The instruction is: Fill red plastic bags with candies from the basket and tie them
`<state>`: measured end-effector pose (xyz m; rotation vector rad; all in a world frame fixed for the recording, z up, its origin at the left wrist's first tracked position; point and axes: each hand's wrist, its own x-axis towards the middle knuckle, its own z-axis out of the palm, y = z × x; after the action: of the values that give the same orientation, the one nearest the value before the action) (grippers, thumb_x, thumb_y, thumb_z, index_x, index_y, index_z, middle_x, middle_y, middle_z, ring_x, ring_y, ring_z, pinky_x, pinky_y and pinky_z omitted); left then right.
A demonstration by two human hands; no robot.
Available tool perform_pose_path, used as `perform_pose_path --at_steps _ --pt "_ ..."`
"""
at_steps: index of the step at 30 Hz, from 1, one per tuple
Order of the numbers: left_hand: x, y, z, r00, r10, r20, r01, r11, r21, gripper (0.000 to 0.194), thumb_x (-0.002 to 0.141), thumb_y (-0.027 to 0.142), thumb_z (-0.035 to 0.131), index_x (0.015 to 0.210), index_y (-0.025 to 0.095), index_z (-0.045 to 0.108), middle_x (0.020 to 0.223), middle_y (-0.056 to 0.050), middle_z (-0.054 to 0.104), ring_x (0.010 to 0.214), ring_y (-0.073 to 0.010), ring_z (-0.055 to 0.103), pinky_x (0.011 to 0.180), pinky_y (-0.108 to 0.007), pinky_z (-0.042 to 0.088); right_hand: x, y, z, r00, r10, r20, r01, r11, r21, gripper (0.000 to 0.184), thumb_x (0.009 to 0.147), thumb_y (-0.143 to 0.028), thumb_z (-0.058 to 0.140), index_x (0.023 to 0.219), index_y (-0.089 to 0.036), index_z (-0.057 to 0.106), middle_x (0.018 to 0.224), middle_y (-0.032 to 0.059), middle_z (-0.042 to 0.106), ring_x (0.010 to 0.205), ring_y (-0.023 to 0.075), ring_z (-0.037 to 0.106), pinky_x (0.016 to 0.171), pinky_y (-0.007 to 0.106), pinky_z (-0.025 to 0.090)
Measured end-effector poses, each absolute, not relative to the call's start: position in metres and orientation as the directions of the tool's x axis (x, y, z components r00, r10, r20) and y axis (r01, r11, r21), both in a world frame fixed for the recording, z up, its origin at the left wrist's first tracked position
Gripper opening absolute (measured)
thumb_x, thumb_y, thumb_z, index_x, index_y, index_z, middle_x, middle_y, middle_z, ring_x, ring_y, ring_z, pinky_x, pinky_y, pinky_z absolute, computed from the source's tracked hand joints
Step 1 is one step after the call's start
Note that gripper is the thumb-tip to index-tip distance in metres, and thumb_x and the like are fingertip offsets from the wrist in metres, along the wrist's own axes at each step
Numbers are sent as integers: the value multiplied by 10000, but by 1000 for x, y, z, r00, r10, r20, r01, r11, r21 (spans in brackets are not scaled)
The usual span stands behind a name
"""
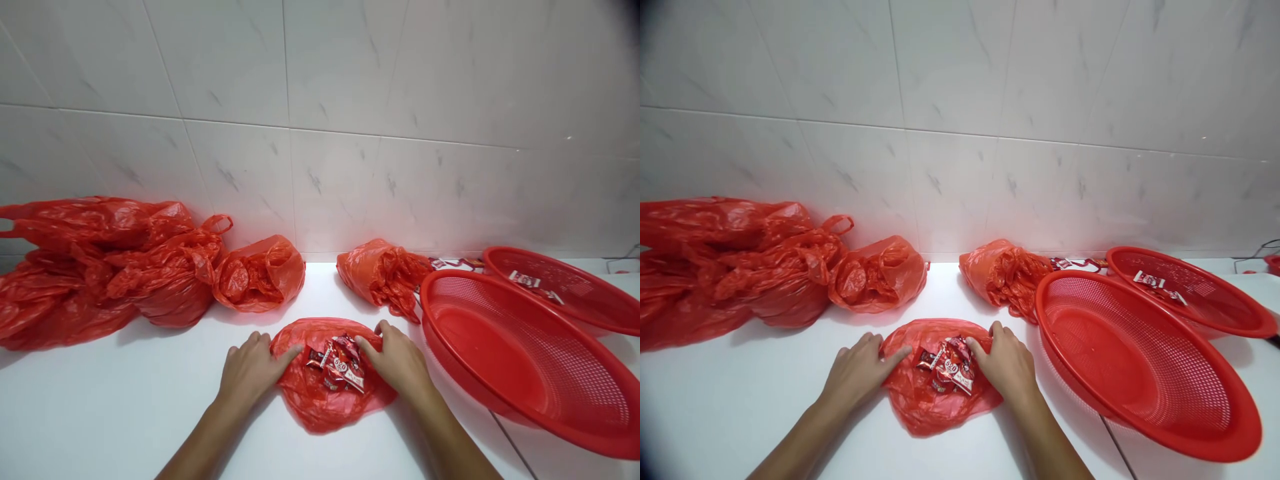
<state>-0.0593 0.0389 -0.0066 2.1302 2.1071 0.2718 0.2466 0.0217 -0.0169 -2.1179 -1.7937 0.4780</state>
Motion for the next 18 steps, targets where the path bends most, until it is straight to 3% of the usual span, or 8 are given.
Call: perform_pose_path --at_steps 3,5,7,9,12,15,18 --pt "-57 34 -3 73 995 -68 955 -50 294 423 909 609 566 726 230 601 861 -109 728 810 -325 675 770 -412 421 246 21 -16 156 988 -22 899 -151 -412 437 992 -625 515 953 -220 675 985 142 771 883 306 718 678 328 408" --pt "-56 34 -6 107 991 -75 879 -59 472 238 862 395 602 697 225 597 803 -76 727 751 -271 645 697 -347 371 247 22 -20 145 989 -19 874 -137 -466 423 1014 -534 493 776 -218 640 814 104 735 739 249 654 628 307 323" --pt "-55 36 -13 118 989 -85 604 -4 797 121 789 278 623 689 210 619 753 -43 717 705 -225 605 650 -302 349 247 24 -28 111 994 -6 785 -92 -613 514 1033 -513 456 619 -217 528 624 45 604 601 186 525 592 301 256" --pt "-55 40 -21 125 984 -130 188 105 977 98 732 259 661 669 191 629 670 -16 680 619 -182 552 593 -267 338 247 27 -37 87 994 60 626 -7 -779 577 1042 -562 438 575 -224 425 543 -12 435 549 144 386 571 296 215" --pt "-57 47 -28 122 974 -190 -154 208 966 154 679 290 721 656 171 626 566 18 605 493 -125 468 511 -236 335 243 31 -46 140 966 218 379 151 -913 583 1032 -630 471 618 -223 415 598 -37 370 593 133 337 571 279 251" --pt "-62 53 -26 73 978 -194 -308 207 929 193 664 286 792 724 165 654 567 38 597 473 -105 484 487 -215 397 239 33 -48 221 918 329 220 282 -934 558 1001 -618 583 638 -202 501 729 -5 484 689 154 458 651 275 400" --pt "-70 58 -21 35 978 -206 -474 197 858 183 725 244 826 831 154 708 670 4 687 551 -128 612 541 -224 518 240 34 -47 243 904 352 67 347 -936 526 973 -610 652 677 -176 647 990 81 618 891 204 599 791 302 511"
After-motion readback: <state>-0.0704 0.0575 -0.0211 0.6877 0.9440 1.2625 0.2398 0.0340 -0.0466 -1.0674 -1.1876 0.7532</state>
